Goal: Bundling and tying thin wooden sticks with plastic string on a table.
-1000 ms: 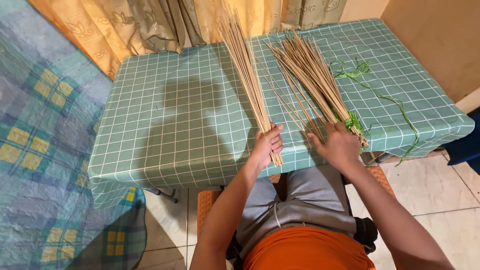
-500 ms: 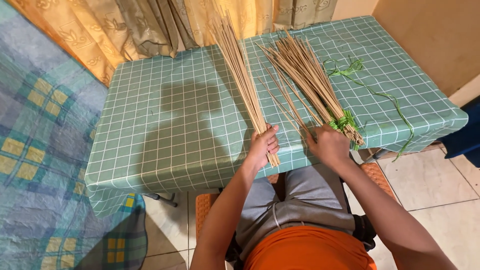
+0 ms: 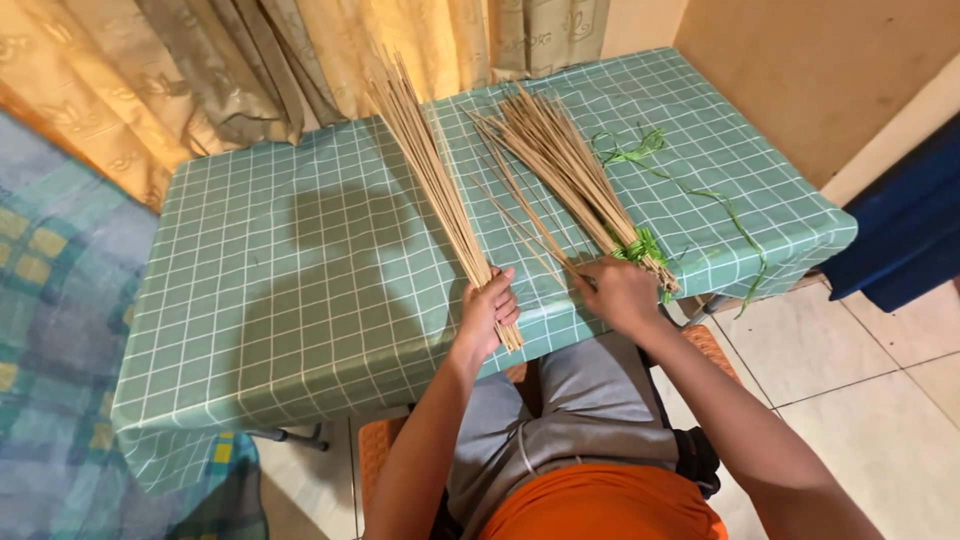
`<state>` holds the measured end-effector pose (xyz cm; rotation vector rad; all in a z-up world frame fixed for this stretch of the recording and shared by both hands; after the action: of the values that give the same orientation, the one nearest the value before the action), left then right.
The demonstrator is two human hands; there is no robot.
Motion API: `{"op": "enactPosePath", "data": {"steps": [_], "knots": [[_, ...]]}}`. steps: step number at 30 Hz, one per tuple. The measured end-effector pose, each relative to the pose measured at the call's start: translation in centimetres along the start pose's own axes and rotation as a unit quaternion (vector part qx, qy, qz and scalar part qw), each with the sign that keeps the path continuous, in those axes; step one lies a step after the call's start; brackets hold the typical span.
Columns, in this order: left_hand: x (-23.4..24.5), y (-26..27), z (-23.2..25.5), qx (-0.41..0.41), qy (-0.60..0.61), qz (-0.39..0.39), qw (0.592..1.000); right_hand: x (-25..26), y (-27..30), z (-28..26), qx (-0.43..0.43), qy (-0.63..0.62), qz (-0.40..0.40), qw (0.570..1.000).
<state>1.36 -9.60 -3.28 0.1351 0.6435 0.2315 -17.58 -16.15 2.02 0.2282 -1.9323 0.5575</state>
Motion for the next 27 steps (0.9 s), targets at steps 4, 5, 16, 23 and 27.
{"op": "enactPosePath", "data": {"steps": [4, 5, 16, 23, 27], "knots": [[0.1, -0.4, -0.1, -0.001, 0.001, -0.006, 1.0, 0.3, 0.5, -0.1, 0.01, 0.052, 0.043, 0.998], [0.1, -0.2, -0.1, -0.003, 0.001, -0.006, 1.0, -0.7, 0.5, 0.6, 0.011, 0.077, 0.036, 0.996], [0.0, -0.4, -0.2, -0.004, 0.009, -0.008, 1.0, -2.0, 0.1, 0.3, 0.057, -0.04, -0.028, 0.997], [0.4, -0.4, -0.4, -0.007, 0.011, 0.002, 1.0, -1.4, 0.7, -0.2, 0.048, -0.046, -0.023, 0.998], [0.7, -0.8, -0.7, -0.011, 0.012, 0.004, 1.0, -1.3, 0.8, 0.0, 0.039, -0.042, -0.02, 0.998]]}}
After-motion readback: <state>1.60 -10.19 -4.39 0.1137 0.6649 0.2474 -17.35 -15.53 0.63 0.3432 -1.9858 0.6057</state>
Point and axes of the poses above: each hand's wrist, its own y-axis away from the middle knuckle, its own x-axis out of the back of the hand, z = x × y, the point moved 9 cm from there along -y, towards the middle knuckle, and after that the axes turned 9 degrees about -y, right-handed, at the moved point
